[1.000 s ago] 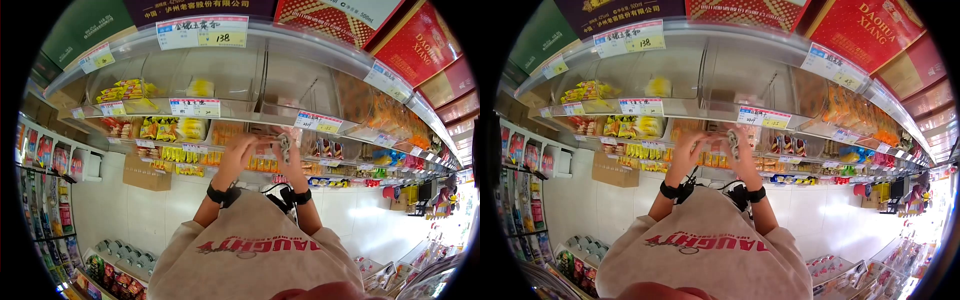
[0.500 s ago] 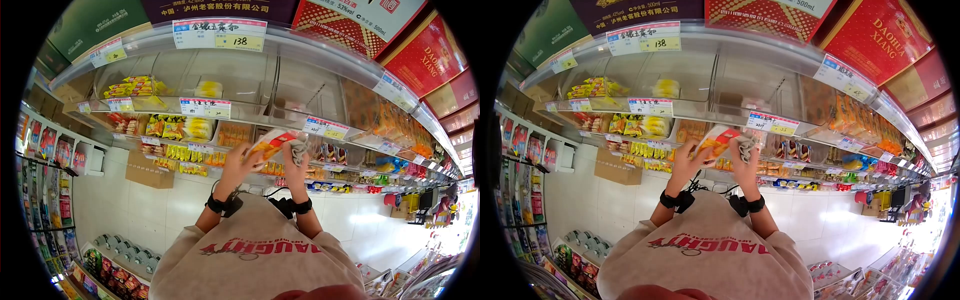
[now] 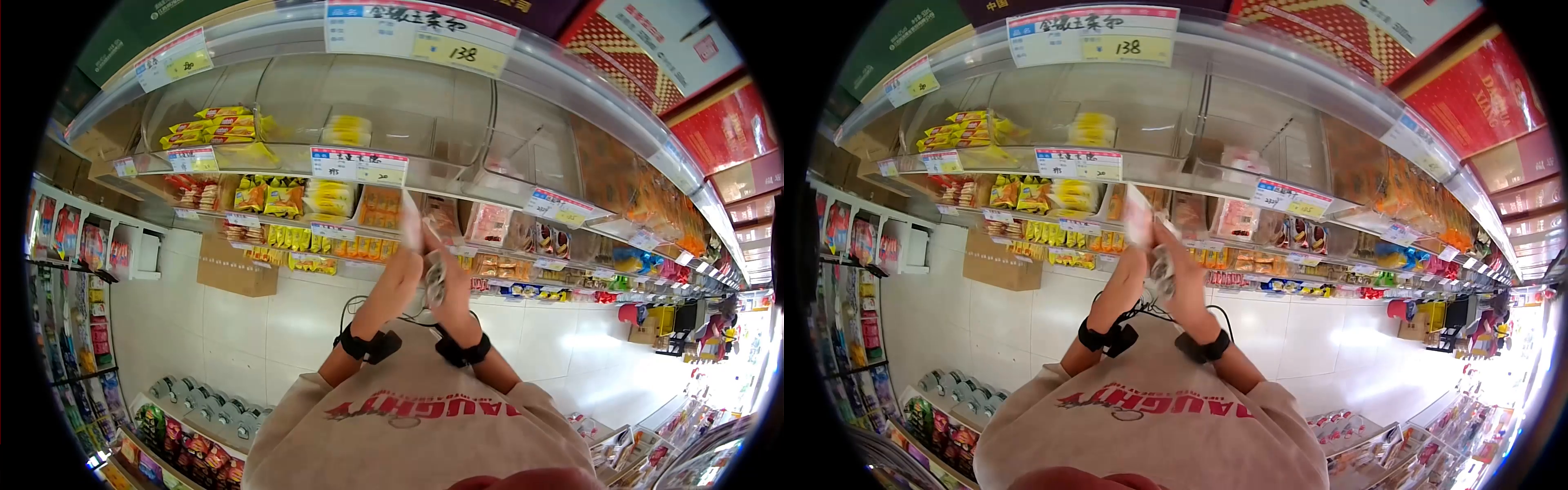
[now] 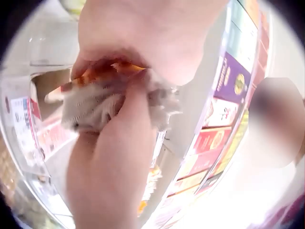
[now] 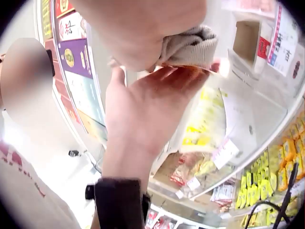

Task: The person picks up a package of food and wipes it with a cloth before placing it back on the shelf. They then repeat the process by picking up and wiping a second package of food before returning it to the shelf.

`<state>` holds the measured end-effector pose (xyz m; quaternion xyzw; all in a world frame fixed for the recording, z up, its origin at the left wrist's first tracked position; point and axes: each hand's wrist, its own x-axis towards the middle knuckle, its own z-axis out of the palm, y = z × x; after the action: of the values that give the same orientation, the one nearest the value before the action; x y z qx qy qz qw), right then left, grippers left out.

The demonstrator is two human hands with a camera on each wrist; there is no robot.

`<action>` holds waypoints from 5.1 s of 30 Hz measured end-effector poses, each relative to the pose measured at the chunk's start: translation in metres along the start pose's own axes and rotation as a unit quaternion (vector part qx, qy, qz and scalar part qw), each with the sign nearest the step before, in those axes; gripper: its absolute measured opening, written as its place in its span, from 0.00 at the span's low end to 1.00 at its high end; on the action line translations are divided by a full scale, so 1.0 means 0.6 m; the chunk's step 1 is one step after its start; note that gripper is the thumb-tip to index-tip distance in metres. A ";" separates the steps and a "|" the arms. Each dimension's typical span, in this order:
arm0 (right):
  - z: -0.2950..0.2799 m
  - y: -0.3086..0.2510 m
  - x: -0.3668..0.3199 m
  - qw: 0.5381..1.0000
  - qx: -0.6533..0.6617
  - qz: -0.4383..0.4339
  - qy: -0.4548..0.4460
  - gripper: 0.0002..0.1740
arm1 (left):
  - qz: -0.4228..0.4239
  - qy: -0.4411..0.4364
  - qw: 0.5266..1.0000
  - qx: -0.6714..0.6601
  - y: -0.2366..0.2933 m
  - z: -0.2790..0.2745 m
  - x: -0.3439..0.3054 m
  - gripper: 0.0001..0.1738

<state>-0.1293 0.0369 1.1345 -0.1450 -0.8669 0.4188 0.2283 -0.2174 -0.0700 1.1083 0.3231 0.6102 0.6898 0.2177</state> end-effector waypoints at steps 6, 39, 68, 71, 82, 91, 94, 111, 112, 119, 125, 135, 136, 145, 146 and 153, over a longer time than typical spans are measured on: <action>0.024 -0.032 -0.009 0.992 0.076 -0.091 -0.048 0.47 | -0.106 -0.039 0.987 -0.112 0.049 -0.011 -0.004 0.35; -0.276 0.129 -0.174 0.692 0.682 0.198 0.128 0.25 | -0.003 0.037 0.994 0.103 0.062 0.260 -0.083 0.18; -0.245 -0.037 -0.221 0.833 0.513 0.170 0.119 0.10 | 0.060 0.152 0.986 0.025 0.159 0.252 -0.151 0.31; -0.231 -0.042 -0.218 0.857 0.477 0.163 0.103 0.09 | 0.067 0.156 0.985 0.038 0.163 0.234 -0.147 0.32; -0.202 -0.021 -0.205 0.899 0.376 0.184 0.127 0.11 | 0.084 0.156 0.976 0.129 0.113 0.186 -0.139 0.34; -0.154 -0.023 -0.181 0.994 0.062 -0.039 0.079 0.23 | 0.023 0.013 0.999 -0.046 0.106 0.219 -0.147 0.28; -0.150 -0.025 -0.177 0.985 -0.030 -0.122 0.120 0.21 | -0.071 -0.041 0.997 0.007 0.111 0.204 -0.153 0.26; -0.140 0.020 -0.178 0.971 0.221 0.095 -0.016 0.17 | 0.028 0.083 0.995 -0.047 0.090 0.142 -0.133 0.17; -0.136 0.024 -0.175 0.957 0.253 0.139 0.038 0.16 | 0.014 0.095 0.992 -0.078 0.086 0.137 -0.135 0.18; -0.077 -0.027 -0.169 0.936 0.313 0.152 0.061 0.17 | 0.131 -0.002 0.968 0.216 0.057 0.119 -0.143 0.32; -0.077 0.027 -0.168 0.948 0.250 0.192 0.038 0.19 | 0.092 -0.146 0.975 0.138 0.038 0.053 -0.127 0.41; -0.152 0.104 -0.133 0.969 0.087 0.156 0.168 0.16 | -0.080 -0.103 0.990 -0.050 -0.033 0.110 -0.053 0.18; -0.157 0.113 -0.124 0.968 0.087 0.132 0.193 0.17 | -0.078 -0.074 0.994 -0.034 -0.039 0.116 -0.039 0.17; -0.194 0.166 -0.069 0.998 0.018 -0.006 0.058 0.23 | -0.032 0.029 0.997 -0.056 -0.087 0.180 0.100 0.13; -0.190 0.181 -0.065 0.999 -0.002 -0.037 0.037 0.26 | -0.032 0.028 0.999 -0.032 -0.102 0.180 0.119 0.14; -0.177 0.239 -0.002 0.986 -0.093 -0.136 -0.033 0.38 | -0.082 -0.011 0.976 0.204 -0.133 0.188 0.199 0.38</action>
<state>-0.0649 0.1933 1.0783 -0.0322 -0.9209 0.3054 0.2401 -0.2276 0.1052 1.0566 0.3169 0.7599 0.5272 0.2100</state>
